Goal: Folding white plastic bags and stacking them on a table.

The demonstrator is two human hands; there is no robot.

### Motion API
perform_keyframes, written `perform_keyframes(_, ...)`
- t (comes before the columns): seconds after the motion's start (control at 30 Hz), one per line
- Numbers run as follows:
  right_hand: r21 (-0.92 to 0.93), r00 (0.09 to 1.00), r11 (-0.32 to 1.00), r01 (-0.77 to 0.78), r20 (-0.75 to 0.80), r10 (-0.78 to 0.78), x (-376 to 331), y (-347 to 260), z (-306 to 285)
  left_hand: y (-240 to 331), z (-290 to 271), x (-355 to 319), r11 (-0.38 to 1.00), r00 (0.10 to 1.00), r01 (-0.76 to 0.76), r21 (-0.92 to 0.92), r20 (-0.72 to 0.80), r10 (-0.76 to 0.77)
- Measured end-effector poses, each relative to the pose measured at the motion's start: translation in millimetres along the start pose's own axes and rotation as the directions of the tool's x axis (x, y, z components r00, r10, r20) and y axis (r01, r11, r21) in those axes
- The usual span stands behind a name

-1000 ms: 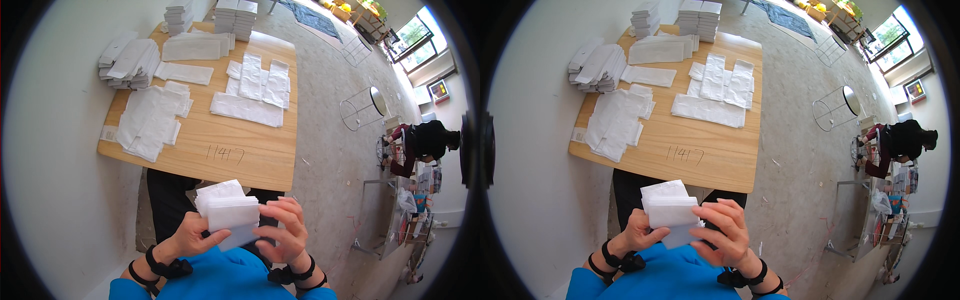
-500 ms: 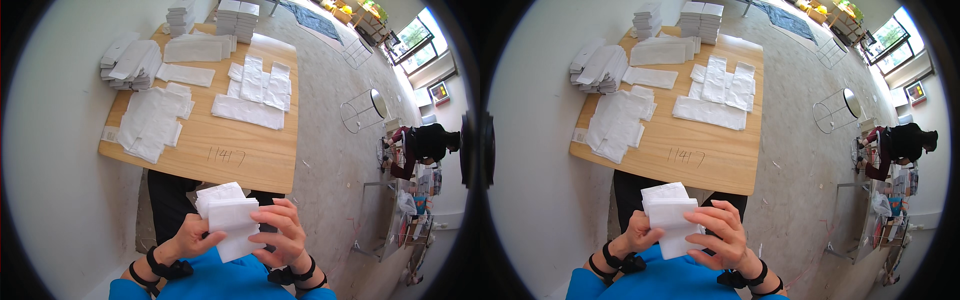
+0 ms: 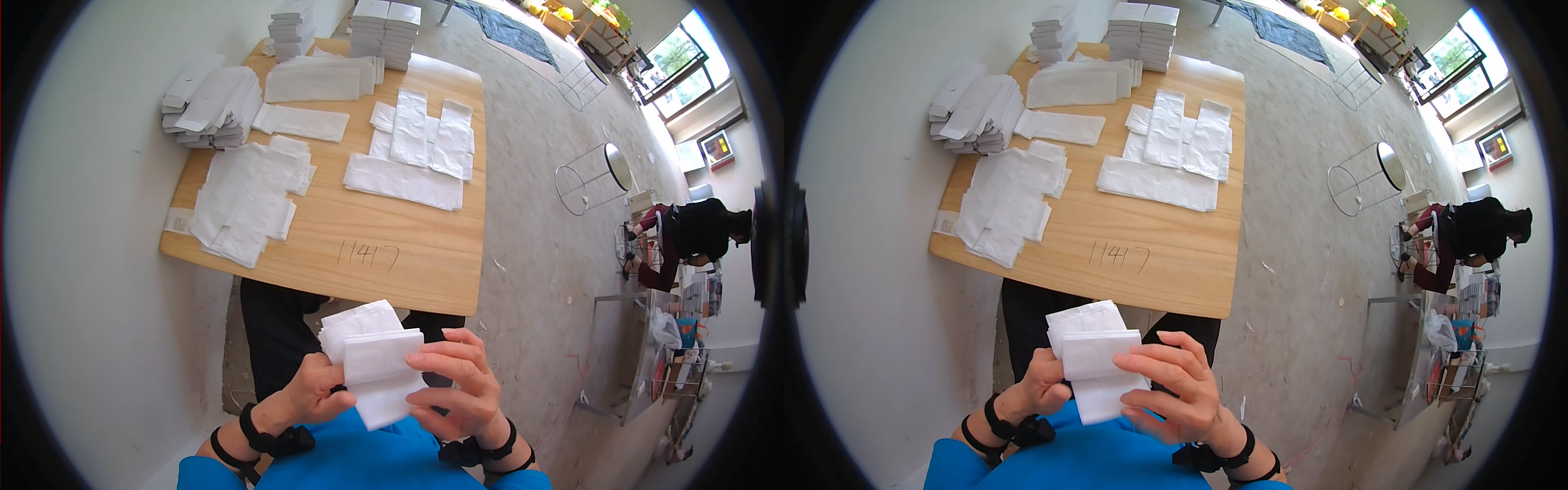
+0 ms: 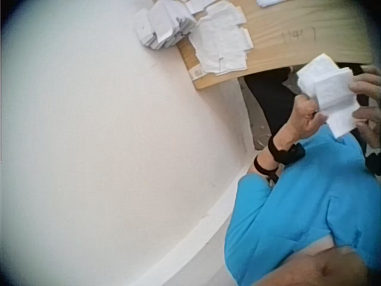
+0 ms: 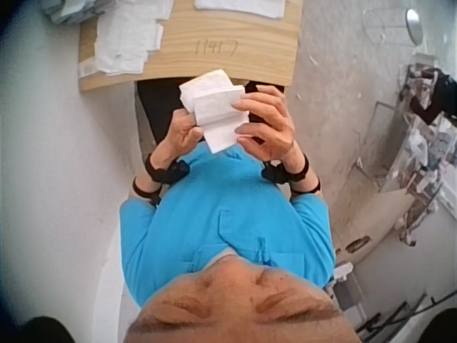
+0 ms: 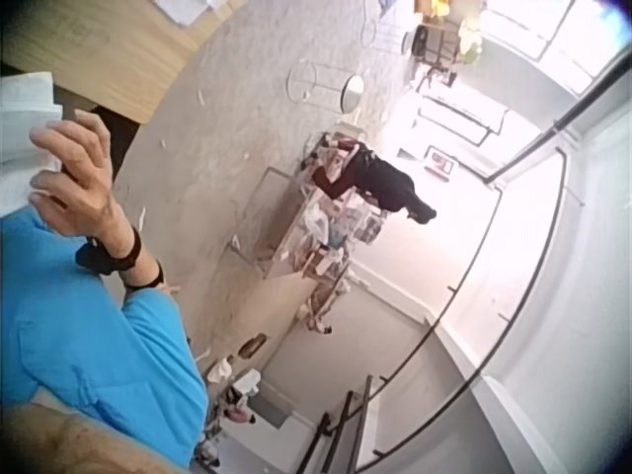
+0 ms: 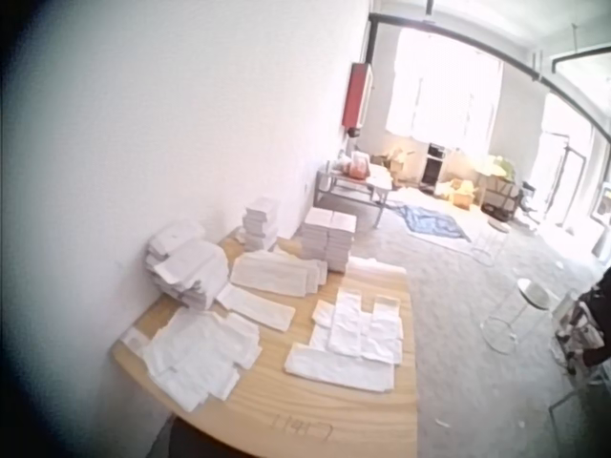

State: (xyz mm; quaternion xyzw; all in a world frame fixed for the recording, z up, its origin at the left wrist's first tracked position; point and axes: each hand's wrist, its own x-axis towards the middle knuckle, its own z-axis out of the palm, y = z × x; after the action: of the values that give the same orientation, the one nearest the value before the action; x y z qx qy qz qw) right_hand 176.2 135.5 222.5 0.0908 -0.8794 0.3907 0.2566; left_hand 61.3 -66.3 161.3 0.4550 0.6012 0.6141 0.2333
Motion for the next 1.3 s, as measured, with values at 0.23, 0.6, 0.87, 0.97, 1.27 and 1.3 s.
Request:
perform_keyframes(0.23,-0.045,0.989,0.993,-0.107,-0.104,0.102,1,2,-1,12,3,9,0.994,1.0,0.016,0.107,-0.008,-0.015)
perform_keyframes(0.6,0.052,0.997,0.996,-0.069,0.033,0.067,0,0,-4,6,-3,1,0.995,0.998,0.062,0.072,0.009,-0.062)
perform_keyframes(0.87,-0.114,0.989,0.986,-0.125,-0.096,0.114,3,10,6,13,2,11,0.993,1.0,0.007,0.121,-0.014,-0.005)
perform_keyframes(0.97,-0.114,0.997,0.993,-0.035,-0.068,0.028,0,14,8,7,1,10,0.994,0.999,-0.029,0.104,-0.013,0.031)
perform_keyframes(1.27,-0.08,0.988,0.988,-0.135,-0.086,0.128,2,5,0,11,0,11,0.996,1.0,0.013,0.093,0.002,-0.013)
perform_keyframes(1.3,-0.081,0.988,0.987,-0.138,-0.087,0.131,4,5,0,12,0,11,0.992,1.0,-0.008,0.124,0.002,0.008)
